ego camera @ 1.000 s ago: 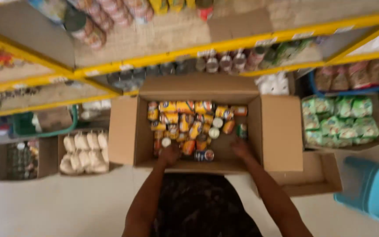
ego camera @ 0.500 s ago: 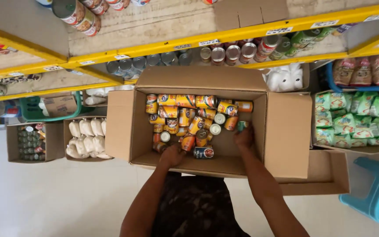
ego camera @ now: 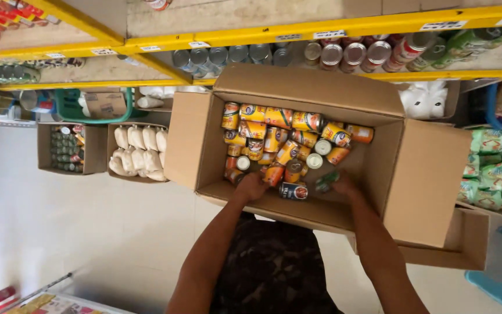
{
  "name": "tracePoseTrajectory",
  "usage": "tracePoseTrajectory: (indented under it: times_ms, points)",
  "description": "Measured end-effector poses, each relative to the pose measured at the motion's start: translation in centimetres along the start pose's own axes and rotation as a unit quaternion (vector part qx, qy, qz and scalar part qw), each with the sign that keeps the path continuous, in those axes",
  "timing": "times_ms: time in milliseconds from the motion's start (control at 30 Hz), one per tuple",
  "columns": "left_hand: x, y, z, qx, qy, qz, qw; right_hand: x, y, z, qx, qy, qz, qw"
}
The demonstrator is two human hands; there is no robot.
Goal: The recorder is taking canned food items out of a cardboard box and placing them onto grocery store shelves.
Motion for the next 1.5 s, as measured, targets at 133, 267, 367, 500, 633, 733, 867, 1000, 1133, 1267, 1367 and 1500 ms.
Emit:
tracePoseTrajectory:
  times_ms: [133,267,367,500,633,733,867,1000,1133,1267,1367,1500]
  points:
    - [-3.3,2.3,-3.4,-0.015,0.039,0.037,0.998,3.7,4.2,-6.7,0.411,0.214,0.068,0.884]
    - [-3.9,2.7,-4.1,-0.006,0.055,0.026,0.998,7.9,11.3,-3.5,0.579,0.219,-0.068,0.783]
    - [-3.8,2.6,-3.9,-0.051,0.047,-0.006,0.998,8.5,12.8,-8.3,0.512,0.191,-0.081,0.834]
    - [-3.5,0.8,-1.9,-0.081,0.059,-0.009,0.995,3.9,15.6,-13.2,0.431,0.136,-0.078,0.889]
    - [-2.8,1.4,0.0,-0.123,0.169,-0.013,0.978,3.7,15.8,-13.1,0.346,0.078,-0.073,0.932]
    - [-4.2,2.8,-0.7,-0.044,0.127,-0.088,0.987,1.3,16.7,-11.8,0.309,0.046,-0.073,0.947]
    - [-6.0,3.8,-2.9,-0.055,0.194,-0.152,0.968,1.9,18.8,-14.4,0.167,0.135,-0.007,0.977]
    - [-5.7,-0.2,-5.4,-0.1,0.136,-0.11,0.98,2.3,19.2,-15.7,0.264,0.184,0.039,0.946]
    - [-3.8,-3.3,-7.6,-0.139,0.027,-0.005,0.99,6.0,22.9,-19.3,0.282,0.174,0.07,0.941]
    - [-9.9,0.2,-13.5,-0.316,-0.002,0.105,0.943,8.8,26.0,-22.8,0.31,0.147,0.127,0.931]
    - [-8.5,-1.4,-13.4,-0.359,0.007,0.136,0.923,10.7,29.1,-24.4,0.326,0.12,0.173,0.921]
    - [-7.4,-8.1,-10.4,-0.337,0.048,0.078,0.937,8.3,29.3,-28.4,0.358,0.059,0.24,0.9]
Point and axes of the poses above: each hand's wrist, its own x-axis away from the middle knuckle, its own y-axis out of the palm, z = x × y, the point moved 2 cm from there along -x, towards the middle knuckle, and after that the axes turned 6 degrees about -z, right-handed, at the moved point
